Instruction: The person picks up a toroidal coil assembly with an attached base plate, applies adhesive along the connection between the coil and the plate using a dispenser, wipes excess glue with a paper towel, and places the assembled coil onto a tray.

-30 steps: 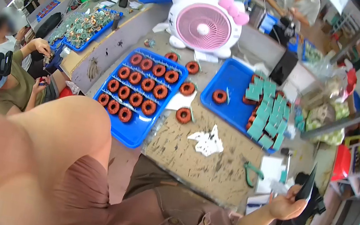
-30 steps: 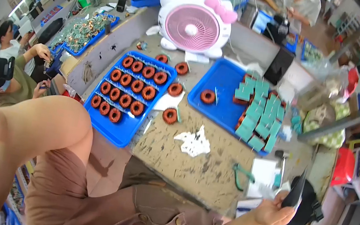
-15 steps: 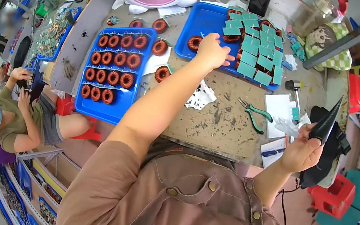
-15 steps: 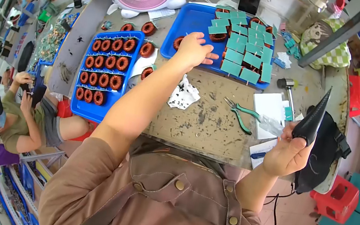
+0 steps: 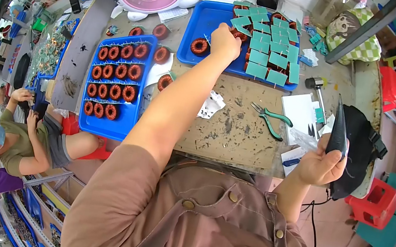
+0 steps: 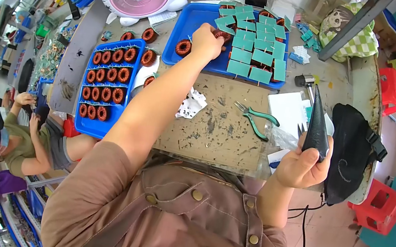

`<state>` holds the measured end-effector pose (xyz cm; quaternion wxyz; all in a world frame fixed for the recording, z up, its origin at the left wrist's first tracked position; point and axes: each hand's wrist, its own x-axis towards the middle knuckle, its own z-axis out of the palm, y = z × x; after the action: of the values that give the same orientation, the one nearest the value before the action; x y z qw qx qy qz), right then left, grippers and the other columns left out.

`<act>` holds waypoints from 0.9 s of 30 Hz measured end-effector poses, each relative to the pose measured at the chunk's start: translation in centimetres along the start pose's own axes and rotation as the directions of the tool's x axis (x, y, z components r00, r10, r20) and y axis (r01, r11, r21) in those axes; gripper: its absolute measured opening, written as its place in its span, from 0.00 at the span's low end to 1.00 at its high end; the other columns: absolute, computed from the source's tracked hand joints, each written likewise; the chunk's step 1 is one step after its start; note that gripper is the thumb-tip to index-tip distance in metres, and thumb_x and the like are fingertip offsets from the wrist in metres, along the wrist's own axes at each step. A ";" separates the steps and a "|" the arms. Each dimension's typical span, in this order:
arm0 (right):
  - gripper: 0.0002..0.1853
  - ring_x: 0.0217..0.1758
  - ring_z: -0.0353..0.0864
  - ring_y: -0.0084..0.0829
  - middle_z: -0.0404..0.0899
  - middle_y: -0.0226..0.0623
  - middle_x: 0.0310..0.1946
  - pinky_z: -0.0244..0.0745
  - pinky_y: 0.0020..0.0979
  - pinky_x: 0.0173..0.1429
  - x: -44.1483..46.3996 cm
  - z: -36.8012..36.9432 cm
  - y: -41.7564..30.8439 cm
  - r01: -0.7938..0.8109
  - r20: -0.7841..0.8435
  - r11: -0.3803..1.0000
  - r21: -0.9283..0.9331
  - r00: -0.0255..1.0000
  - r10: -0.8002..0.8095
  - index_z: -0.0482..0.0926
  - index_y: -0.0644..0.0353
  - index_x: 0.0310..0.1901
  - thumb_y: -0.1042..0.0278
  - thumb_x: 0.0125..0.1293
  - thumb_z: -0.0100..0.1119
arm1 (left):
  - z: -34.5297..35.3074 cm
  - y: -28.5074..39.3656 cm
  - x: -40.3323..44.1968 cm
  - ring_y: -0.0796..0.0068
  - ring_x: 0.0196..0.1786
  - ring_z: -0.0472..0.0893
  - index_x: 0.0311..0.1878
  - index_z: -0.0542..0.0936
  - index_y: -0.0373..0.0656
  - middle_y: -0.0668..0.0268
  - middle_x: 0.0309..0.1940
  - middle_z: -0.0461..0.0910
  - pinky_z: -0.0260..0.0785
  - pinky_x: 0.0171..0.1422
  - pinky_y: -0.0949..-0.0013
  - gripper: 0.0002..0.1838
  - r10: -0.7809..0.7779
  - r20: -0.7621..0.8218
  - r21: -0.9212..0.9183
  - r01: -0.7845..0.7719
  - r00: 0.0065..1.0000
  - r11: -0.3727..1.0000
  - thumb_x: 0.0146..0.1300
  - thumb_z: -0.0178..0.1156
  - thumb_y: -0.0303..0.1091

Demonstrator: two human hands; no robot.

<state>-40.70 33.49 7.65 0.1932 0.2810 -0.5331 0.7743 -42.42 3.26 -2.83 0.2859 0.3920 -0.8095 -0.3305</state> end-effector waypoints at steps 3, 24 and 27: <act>0.23 0.18 0.59 0.21 0.64 0.36 0.19 0.50 0.20 0.22 0.4 -0.1 0.0 0.023 -0.013 0.998 0.065 1.000 -0.022 0.66 0.73 0.27 0.54 0.62 0.47 | -4.8 2.3 -2.1 0.72 0.23 0.79 0.35 0.68 0.30 0.57 0.27 0.77 0.71 0.26 0.73 0.09 0.006 0.040 -0.128 -0.001 0.999 0.992 0.51 0.55 0.23; 0.22 0.20 0.57 0.12 0.72 0.51 0.41 0.53 0.15 0.23 -2.3 10.3 -5.2 -0.350 0.546 0.929 0.120 0.805 0.232 0.65 0.66 0.37 0.61 0.49 0.65 | -19.0 6.4 -15.4 0.65 0.28 0.79 0.52 0.63 0.33 0.54 0.37 0.73 0.75 0.25 0.72 0.24 0.353 0.428 -0.897 0.439 0.832 0.054 0.58 0.54 0.40; 0.23 0.20 0.56 0.13 0.71 0.54 0.44 0.53 0.15 0.24 -1.8 10.7 -5.7 -0.333 0.593 0.943 0.011 0.761 0.262 0.64 0.65 0.34 0.59 0.47 0.67 | -18.7 6.9 -16.1 0.65 0.36 0.79 0.51 0.64 0.35 0.55 0.39 0.73 0.77 0.30 0.70 0.21 0.262 0.295 -0.955 0.275 0.919 0.110 0.57 0.55 0.33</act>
<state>-33.49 25.54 13.54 -0.1217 0.4272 -0.5585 0.7005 -23.45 13.98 10.71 0.3019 0.0275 -0.4159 -0.8574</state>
